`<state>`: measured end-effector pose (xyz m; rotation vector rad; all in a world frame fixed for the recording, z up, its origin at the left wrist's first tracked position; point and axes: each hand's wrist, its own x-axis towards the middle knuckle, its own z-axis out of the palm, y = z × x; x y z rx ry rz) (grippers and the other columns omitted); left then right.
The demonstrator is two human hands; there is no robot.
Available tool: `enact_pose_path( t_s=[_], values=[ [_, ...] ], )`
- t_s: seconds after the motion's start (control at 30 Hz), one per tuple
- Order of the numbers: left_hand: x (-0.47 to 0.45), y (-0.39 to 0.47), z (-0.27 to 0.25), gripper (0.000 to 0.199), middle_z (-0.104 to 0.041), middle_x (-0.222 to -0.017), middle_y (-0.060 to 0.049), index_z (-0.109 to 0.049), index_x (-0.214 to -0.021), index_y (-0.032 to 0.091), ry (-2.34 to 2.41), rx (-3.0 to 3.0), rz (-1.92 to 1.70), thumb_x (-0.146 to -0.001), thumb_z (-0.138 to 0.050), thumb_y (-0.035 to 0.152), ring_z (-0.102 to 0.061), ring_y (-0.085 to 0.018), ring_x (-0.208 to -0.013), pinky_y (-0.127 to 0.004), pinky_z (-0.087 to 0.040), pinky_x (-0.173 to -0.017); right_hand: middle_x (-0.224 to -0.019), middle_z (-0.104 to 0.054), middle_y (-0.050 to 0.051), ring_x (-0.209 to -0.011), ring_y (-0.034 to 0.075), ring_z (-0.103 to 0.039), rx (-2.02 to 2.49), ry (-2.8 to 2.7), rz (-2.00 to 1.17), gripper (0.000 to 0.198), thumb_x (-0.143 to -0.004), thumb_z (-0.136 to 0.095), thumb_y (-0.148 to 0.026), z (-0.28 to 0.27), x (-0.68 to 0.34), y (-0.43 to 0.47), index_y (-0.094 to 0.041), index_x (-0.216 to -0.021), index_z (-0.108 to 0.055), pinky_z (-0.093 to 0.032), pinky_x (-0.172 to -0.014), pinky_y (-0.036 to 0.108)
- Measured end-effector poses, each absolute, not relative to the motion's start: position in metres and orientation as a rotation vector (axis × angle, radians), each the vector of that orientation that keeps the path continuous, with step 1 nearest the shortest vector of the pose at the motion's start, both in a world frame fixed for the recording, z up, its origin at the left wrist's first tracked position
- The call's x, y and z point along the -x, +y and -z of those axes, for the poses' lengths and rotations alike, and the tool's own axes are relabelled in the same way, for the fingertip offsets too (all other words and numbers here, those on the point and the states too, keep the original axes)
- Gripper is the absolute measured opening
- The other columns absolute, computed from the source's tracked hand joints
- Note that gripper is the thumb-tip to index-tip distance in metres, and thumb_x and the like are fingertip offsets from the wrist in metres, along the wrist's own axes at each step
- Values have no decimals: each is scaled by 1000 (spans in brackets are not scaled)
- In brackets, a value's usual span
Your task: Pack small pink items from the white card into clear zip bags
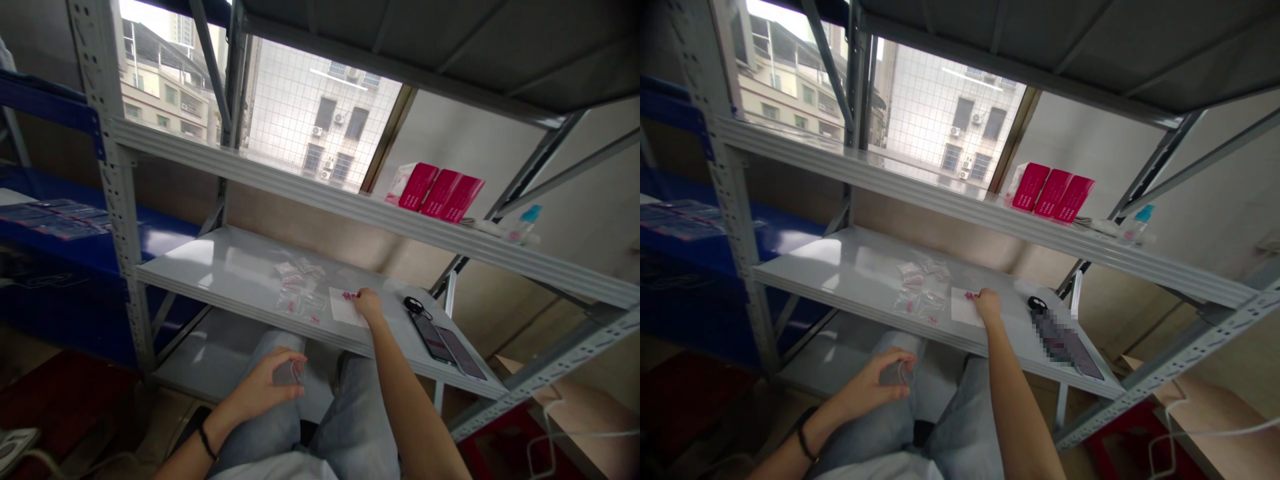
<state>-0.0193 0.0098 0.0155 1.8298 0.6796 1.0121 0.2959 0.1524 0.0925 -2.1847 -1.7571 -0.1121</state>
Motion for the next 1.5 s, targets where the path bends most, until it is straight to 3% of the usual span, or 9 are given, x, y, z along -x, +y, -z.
enact_pose_path(
  t_s=[0.13,0.23,0.4,0.57,0.77,0.97,1.07,1.23,1.5],
  values=[
    [18,11,-13,48,-67,-108,-6,-65,-120,24,699,-1790,-1052,-74,-78,34,-59,-25,-105,-37,-43,-97,-83,-73,16,-83,27,-66,2064,-1731,100,16,-83,-57,-23,-108,-294,128,-15,-79,-70,-45,-69,31],
    [14,13,-9,49,-67,-109,-7,-65,-121,24,711,-1742,-1076,-75,-78,35,-60,-25,-105,-37,-43,-97,-79,-72,8,-77,22,-65,1891,-1787,43,19,-86,-52,-27,-114,-277,88,-18,-83,-69,-46,-68,29],
    [5,15,-1,49,-69,-109,-8,-66,-119,22,708,-1637,-1093,-74,-77,40,-60,-28,-107,-40,-42,-99,-71,-65,0,-65,16,-59,1312,-1983,-425,13,-86,-57,-27,-109,-220,11,-20,-84,-68,-45,-60,24],
    [-2,13,3,50,-69,-117,-9,-66,-119,21,610,-1567,-1107,-75,-78,40,-59,-29,-113,-41,-42,-102,-76,-66,-1,-71,15,-60,1156,-2128,-505,10,-84,-63,-17,-97,-181,-15,-21,-86,-72,-44,-66,24],
    [-11,14,2,46,-71,-114,-9,-70,-113,20,590,-1475,-1105,-74,-78,41,-60,-31,-112,-42,-43,-102,-83,-70,0,-76,16,-63,1090,-2167,-555,17,-93,-58,-23,-97,-178,-16,-26,-99,-74,-45,-70,25],
    [-58,39,-33,40,-71,-100,-6,-69,-112,20,578,-1226,-1128,-77,-75,40,-63,-23,-96,-32,-47,-84,-97,-73,4,-88,19,-65,1293,-1928,-288,26,-96,-50,-35,-124,-256,27,-21,-104,-70,-48,-79,28],
    [-100,66,-57,37,-70,-91,-5,-70,-107,17,473,-1026,-1221,-78,-74,40,-63,-18,-86,-28,-45,-78,-101,-73,8,-87,20,-65,1623,-1799,-15,31,-95,-43,-29,-130,-309,78,-17,-111,-67,-49,-78,30],
    [-160,110,-70,31,-68,-87,-3,-71,-91,17,403,-803,-1403,-73,-77,42,-61,-15,-80,-24,-44,-76,-99,-74,8,-90,20,-66,1735,-1938,-1,26,-83,-51,-12,-104,-344,142,-19,-95,-73,-46,-85,28],
    [-179,128,-59,29,-67,-82,-1,-71,-86,18,360,-739,-1460,-71,-80,40,-61,-12,-77,-22,-44,-74,-95,-72,6,-91,19,-62,1687,-2101,33,24,-86,-51,-11,-68,-345,162,-21,-91,-73,-43,-86,26]
  ],
)
